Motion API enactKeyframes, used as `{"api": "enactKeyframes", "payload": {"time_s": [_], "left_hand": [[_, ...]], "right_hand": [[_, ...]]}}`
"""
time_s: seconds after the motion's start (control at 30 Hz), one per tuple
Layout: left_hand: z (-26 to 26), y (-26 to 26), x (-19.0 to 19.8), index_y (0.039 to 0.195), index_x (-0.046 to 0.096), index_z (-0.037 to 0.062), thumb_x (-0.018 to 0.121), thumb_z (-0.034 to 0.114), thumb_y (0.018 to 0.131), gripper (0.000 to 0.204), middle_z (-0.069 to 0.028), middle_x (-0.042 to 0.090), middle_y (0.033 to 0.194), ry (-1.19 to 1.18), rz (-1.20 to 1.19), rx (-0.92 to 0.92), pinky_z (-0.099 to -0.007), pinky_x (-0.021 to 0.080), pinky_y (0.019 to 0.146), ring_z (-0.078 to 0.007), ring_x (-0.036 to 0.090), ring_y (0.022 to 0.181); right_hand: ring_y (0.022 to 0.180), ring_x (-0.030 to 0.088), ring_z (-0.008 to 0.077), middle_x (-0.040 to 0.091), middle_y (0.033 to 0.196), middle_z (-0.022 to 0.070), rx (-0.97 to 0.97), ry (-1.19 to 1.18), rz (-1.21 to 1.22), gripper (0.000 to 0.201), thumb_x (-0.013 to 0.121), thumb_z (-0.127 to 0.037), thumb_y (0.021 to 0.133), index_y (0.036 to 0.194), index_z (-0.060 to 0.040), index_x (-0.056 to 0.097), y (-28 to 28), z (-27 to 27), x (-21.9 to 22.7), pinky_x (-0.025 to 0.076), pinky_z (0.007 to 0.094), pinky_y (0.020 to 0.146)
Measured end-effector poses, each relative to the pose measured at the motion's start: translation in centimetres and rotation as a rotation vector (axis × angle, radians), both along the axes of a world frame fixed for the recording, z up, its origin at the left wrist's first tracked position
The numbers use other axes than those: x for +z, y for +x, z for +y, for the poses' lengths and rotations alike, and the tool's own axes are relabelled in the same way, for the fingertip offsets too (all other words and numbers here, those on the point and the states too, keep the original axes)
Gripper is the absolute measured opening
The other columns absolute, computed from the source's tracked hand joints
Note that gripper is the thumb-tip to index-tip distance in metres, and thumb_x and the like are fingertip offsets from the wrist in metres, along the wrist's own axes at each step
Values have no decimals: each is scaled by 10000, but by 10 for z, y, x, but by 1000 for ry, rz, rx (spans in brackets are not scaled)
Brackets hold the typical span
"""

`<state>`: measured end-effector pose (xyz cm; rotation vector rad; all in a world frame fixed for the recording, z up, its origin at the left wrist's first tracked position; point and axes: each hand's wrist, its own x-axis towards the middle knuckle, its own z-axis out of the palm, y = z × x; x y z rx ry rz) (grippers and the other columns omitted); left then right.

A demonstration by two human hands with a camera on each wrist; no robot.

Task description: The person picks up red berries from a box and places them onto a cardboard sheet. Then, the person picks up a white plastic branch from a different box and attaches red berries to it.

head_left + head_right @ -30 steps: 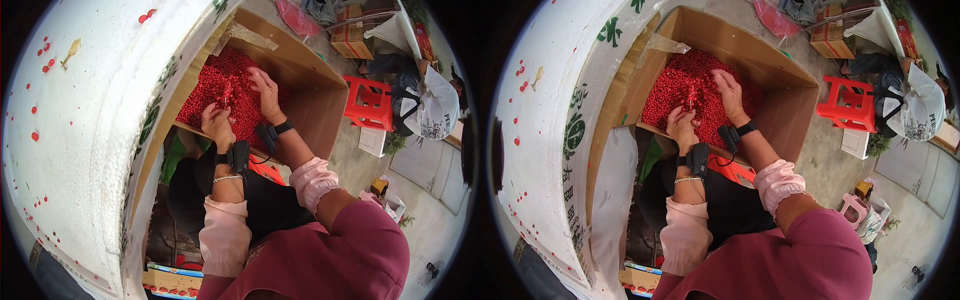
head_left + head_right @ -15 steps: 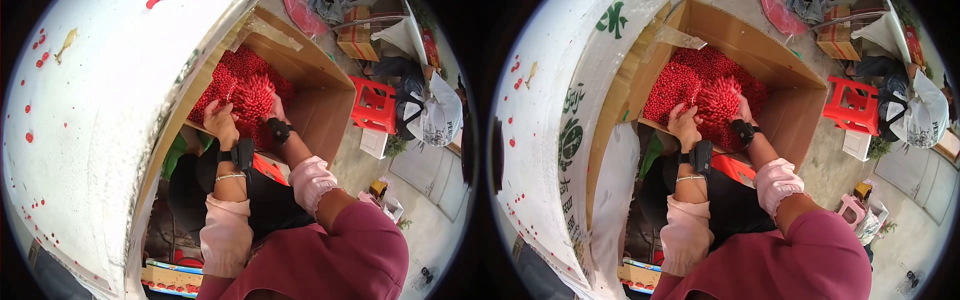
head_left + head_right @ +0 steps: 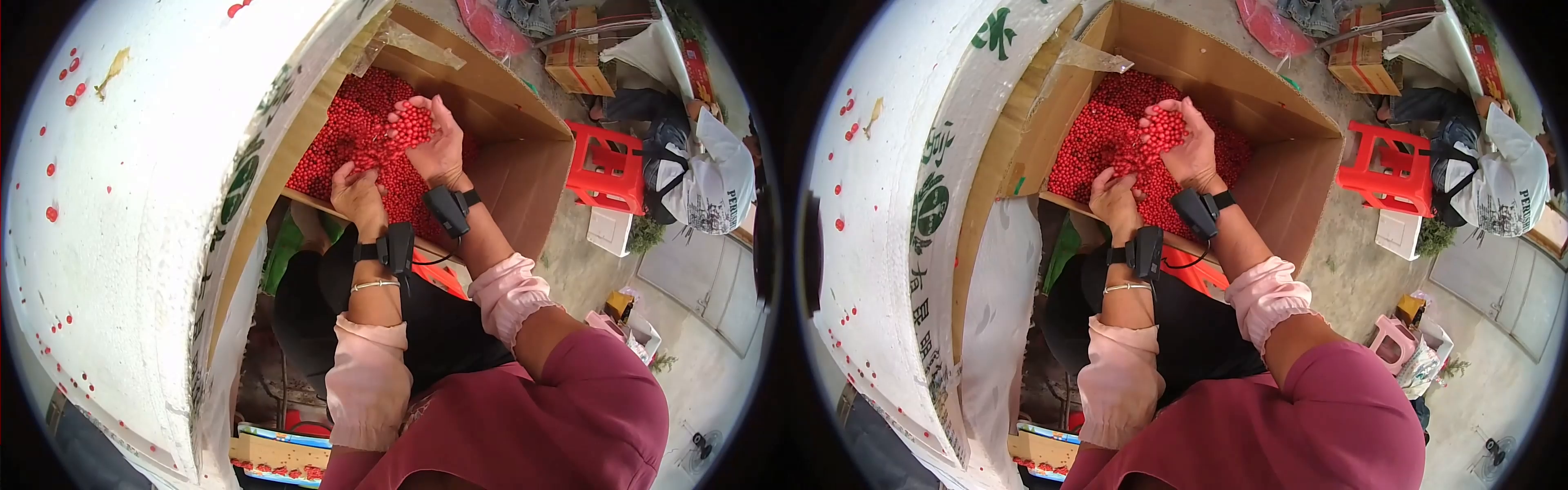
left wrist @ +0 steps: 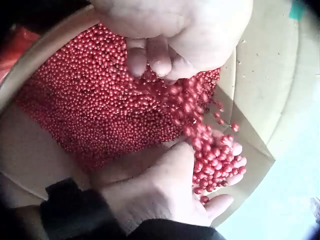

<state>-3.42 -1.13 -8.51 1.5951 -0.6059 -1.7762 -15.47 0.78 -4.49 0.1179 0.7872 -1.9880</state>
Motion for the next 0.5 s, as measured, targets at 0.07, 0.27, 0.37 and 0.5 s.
{"api": "enactKeyframes", "payload": {"time_s": [0.07, 0.27, 0.37, 0.5], "left_hand": [[-1, 0, 3, 957, 527, -6, 603, -99, 645, 335, -102, 553, 778, 1, 11, -4, -242, 421, 363, -129, 471, 434], [-1, 0, 3, 961, 533, 4, 614, -97, 639, 347, -91, 554, 772, -40, -41, -62, -238, 429, 369, -136, 482, 449], [-1, 2, 3, 951, 542, 7, 618, -92, 639, 336, -80, 557, 756, -26, -11, -23, -235, 425, 367, -137, 488, 457], [-2, -1, -1, 939, 555, 5, 624, -87, 645, 315, -68, 566, 744, -71, 2, -5, -226, 423, 376, -130, 494, 466]], "right_hand": [[837, 565, 255, 598, 903, 134, -5, -24, 9, 330, 414, -314, 893, 909, -18, 558, -4, 1, 2, 457, 392, 775], [892, 560, 241, 582, 993, 143, 65, 23, 281, 311, 404, -270, 901, 965, -6, 556, 1, -5, 21, 438, 355, 805], [910, 558, 229, 573, 1029, 136, 127, 81, 599, 303, 405, -246, 903, 1011, -3, 550, 1, -5, 18, 430, 344, 815], [930, 555, 214, 564, 1065, 108, 153, 200, 901, 304, 423, -230, 898, 1068, -7, 541, -3, 3, 8, 421, 329, 825]]}}
